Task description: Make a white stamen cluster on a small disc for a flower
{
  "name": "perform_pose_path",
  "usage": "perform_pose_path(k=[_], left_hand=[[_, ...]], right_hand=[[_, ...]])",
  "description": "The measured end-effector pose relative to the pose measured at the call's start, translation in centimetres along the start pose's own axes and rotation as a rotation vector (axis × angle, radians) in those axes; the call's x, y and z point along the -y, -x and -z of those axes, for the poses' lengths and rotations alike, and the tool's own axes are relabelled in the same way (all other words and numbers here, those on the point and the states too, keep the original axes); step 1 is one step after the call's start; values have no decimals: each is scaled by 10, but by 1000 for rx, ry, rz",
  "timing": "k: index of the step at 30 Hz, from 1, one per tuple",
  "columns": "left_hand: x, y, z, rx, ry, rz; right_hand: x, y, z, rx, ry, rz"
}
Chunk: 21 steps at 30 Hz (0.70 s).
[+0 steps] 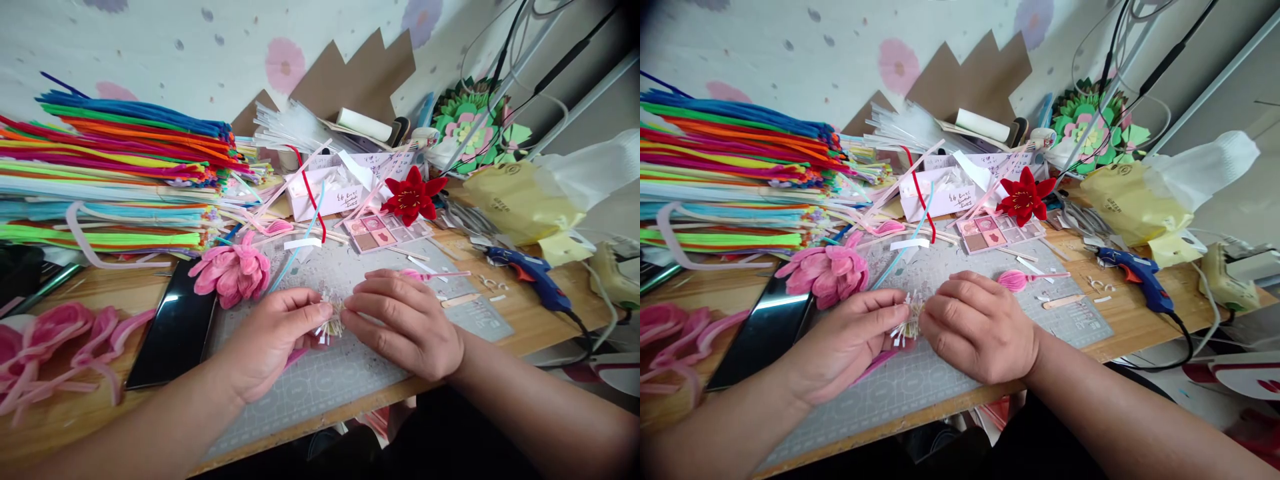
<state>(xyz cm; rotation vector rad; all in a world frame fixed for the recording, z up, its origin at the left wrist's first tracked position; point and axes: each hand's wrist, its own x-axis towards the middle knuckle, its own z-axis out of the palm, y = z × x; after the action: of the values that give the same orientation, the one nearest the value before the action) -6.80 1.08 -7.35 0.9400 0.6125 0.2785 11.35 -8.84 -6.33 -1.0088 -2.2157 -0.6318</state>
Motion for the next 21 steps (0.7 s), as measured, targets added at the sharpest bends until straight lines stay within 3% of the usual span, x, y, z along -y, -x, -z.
perform_pose_path(k=[6,16,21], left_hand=[[0,1,-2,-51,-44,-50],[0,2,0,-107,-124,-70],[1,1,-1,-105,-155,-79]], right_hand=[[-1,2,-10,-81,-302,-316],[5,-4,-9,-91,-864,-769],[8,-6,-11,-97,-1035,-881]])
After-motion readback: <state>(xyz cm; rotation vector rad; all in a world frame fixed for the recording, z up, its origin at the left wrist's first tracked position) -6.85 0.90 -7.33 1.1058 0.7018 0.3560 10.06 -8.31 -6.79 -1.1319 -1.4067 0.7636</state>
